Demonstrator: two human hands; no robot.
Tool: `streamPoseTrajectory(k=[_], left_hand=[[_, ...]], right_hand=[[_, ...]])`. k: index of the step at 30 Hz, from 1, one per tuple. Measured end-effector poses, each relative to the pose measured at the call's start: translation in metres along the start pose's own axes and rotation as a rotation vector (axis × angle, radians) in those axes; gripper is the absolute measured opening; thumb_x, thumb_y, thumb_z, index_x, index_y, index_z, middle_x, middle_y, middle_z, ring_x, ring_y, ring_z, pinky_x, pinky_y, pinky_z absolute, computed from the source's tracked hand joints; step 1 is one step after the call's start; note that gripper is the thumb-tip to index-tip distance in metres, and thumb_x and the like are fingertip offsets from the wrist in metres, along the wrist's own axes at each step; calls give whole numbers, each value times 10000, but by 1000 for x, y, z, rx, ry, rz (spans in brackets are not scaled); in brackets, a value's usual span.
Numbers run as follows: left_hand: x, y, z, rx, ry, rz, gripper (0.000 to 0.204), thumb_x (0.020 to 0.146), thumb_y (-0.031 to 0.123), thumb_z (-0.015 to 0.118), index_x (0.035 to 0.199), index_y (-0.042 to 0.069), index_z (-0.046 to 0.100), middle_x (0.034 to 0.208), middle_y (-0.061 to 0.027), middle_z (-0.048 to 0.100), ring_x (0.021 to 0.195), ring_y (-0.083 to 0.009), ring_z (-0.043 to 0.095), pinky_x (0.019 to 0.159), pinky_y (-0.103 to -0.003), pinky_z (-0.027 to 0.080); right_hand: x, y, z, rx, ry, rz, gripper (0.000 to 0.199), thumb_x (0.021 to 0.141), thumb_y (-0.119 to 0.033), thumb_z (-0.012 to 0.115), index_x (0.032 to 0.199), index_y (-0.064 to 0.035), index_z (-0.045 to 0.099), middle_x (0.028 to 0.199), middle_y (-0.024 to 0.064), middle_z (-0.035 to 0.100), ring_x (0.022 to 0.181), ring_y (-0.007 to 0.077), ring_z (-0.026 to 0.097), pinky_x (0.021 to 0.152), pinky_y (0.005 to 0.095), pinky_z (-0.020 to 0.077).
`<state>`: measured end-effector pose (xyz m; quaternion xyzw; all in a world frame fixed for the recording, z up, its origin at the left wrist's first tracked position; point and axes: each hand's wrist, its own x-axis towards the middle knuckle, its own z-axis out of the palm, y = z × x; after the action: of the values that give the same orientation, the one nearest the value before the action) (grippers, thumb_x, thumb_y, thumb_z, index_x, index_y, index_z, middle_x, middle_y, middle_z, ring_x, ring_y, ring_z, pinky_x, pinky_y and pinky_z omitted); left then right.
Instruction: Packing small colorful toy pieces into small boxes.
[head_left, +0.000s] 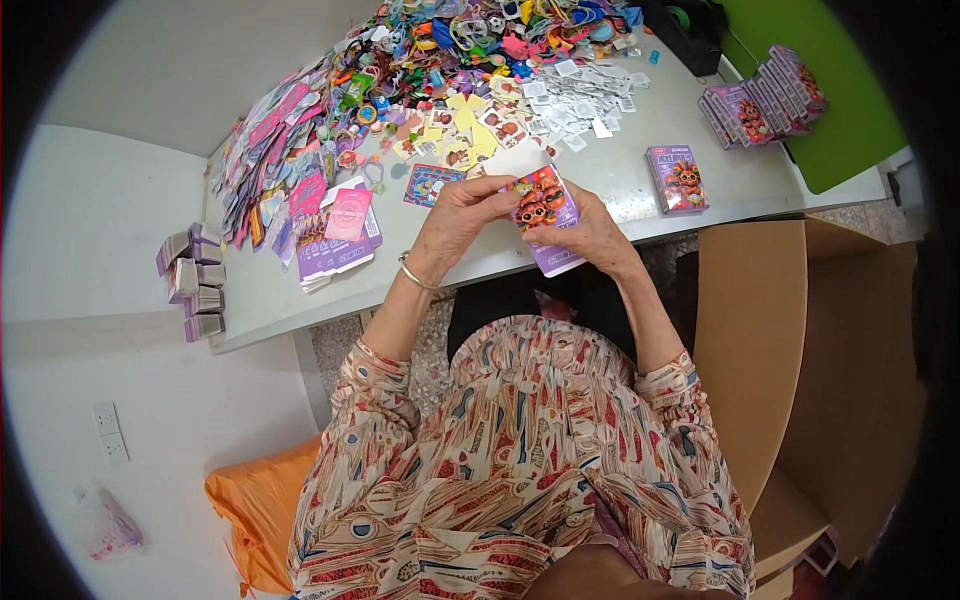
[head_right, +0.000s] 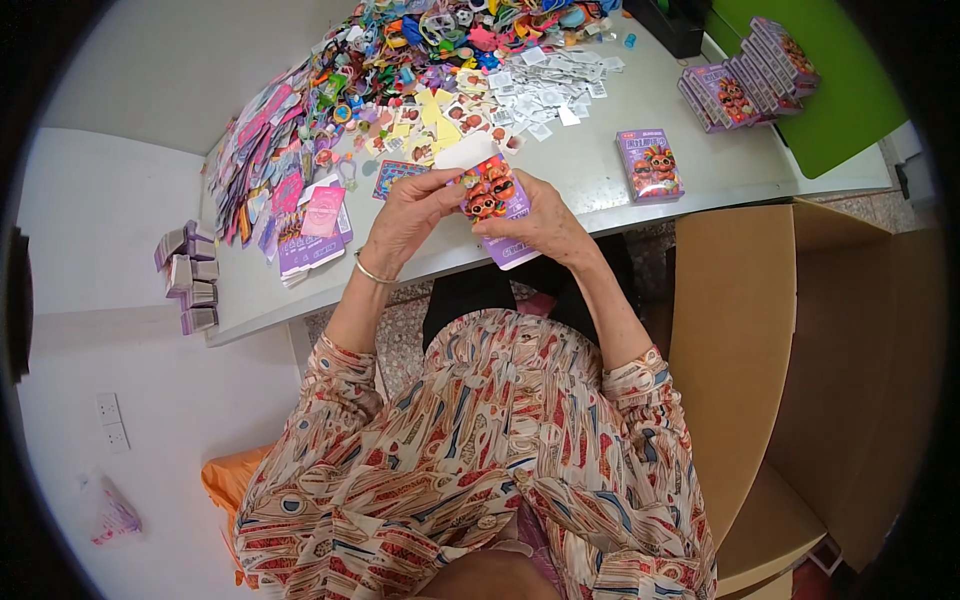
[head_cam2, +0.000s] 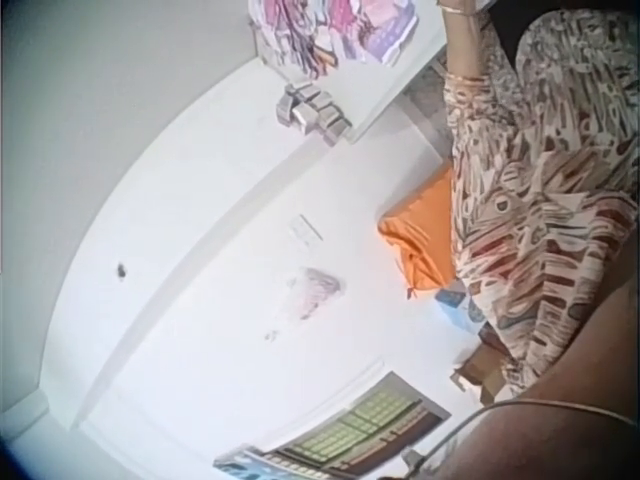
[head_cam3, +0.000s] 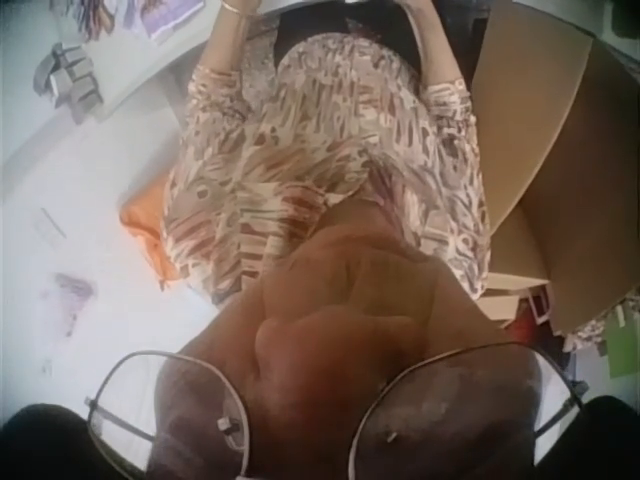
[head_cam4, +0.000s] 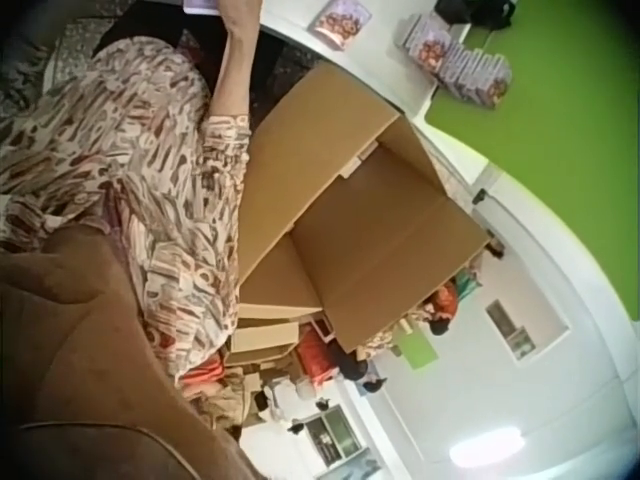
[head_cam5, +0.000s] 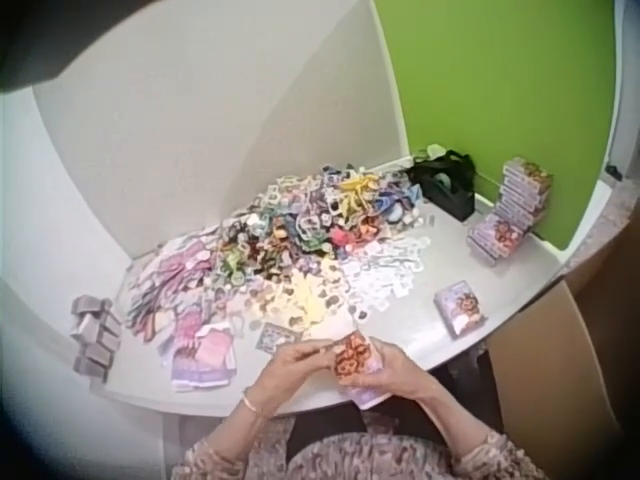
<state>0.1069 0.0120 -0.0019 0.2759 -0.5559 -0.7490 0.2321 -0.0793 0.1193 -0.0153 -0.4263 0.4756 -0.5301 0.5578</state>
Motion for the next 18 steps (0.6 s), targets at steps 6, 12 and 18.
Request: streamPoseTrajectory(k=[6,12,18], left_hand=[[2,35,14,316,-243,125,693,820,60,733,1430,61,405,1358,-97,514,1033,-107,587,821,-271,527],[-6,33,12,629,-328,-9,695,845,131,720,1450,83,383,1422,-69,463,1146,-129,523,847,-287,503],[-12,13,24,958,-187,377,612,895,180,655,1436,62,393,1392,-128,494,1193,-237,530,998,-357,411]], right_hand=[[-5,-5,-12,-38,-150,44,600,699,-134,836,1225,-32,567,1013,18,660,895,92,604,832,258,490],[-11,-6,-10,-87,-162,1,556,688,-140,833,1164,-13,574,971,43,667,864,108,612,814,271,496],[-11,-6,-13,-22,-138,67,619,687,-127,841,1231,-26,563,1015,23,659,897,89,596,832,258,491]])
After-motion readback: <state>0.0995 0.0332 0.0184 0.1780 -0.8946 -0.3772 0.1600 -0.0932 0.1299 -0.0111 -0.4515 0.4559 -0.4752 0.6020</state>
